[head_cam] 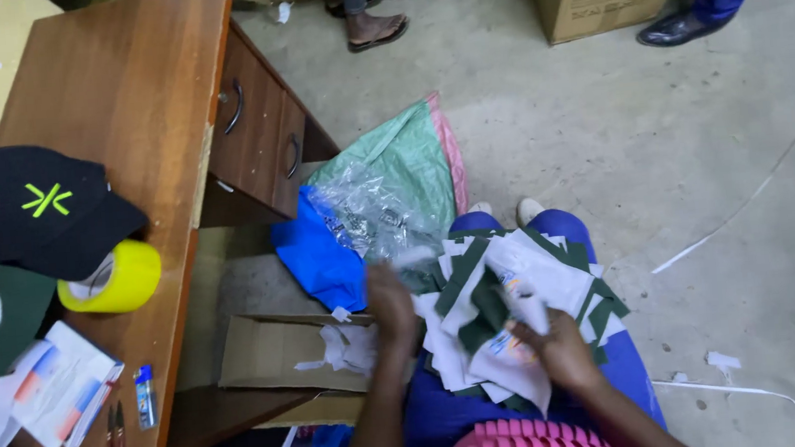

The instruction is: Cutting out printed logos from a fabric sheet using scissors

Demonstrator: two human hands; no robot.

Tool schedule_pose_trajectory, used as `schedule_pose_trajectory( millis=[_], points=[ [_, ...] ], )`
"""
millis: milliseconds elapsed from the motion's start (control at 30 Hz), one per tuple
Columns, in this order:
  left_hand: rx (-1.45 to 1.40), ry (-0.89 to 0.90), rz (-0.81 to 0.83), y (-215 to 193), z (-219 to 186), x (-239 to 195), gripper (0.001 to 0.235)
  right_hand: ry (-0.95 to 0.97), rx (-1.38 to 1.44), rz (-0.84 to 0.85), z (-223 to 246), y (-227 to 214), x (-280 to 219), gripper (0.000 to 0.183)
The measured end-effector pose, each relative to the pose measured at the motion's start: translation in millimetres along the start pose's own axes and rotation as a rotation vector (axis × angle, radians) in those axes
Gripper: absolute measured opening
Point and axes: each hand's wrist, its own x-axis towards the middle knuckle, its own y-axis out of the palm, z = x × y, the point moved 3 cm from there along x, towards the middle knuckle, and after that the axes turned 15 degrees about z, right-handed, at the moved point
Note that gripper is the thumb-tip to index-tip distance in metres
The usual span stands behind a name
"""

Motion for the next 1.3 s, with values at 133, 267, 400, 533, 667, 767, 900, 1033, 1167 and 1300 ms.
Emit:
schedule_pose_trajectory(
  millis=[133,267,400,533,667,767,900,1033,1167,1300],
  points=[
    [0.443,-0.243,-0.167,-119,51,27,0.015,-0.016,0.265,-0.056,-2,-26,4,0.017],
    [0.370,-0.616,-0.149,-144,172,-7,0.025,0.054,0.564,-0.040,0,-38,4,0.020],
    [0.414,-0.706,-0.296,-139,182,-64,0.028,0.044,0.676,0.010,19,-33,0,0.024],
    [0.030,-1.223,-0.249,-111,200,-94,0.064,0.022,0.724,0.014,6,-31,4,0.024],
    [-0.487,-0.446,-0.215,-66,168,-32,0.037,-0.124,0.813,-0.054,22,-23,12,0.037],
    [-0.960,-0.211,0.058,-52,26,-6,0.024,-0.178,1.102,-0.218,14,-5,38,0.033],
    [-0.829,0.025,0.395,-59,-155,-38,0.052,-0.220,1.196,-0.362,53,17,21,0.041],
    [-0.377,0.045,0.350,-47,-214,-56,0.025,-0.279,1.233,-0.334,65,28,5,0.047],
    [-0.505,-0.102,0.224,-41,-204,-59,0.022,-0.183,0.940,-0.139,109,23,-30,0.072],
    [-0.088,0.347,0.132,-108,-241,-42,0.036,-0.204,0.715,-0.424,0,-43,14,0.032]
  ],
)
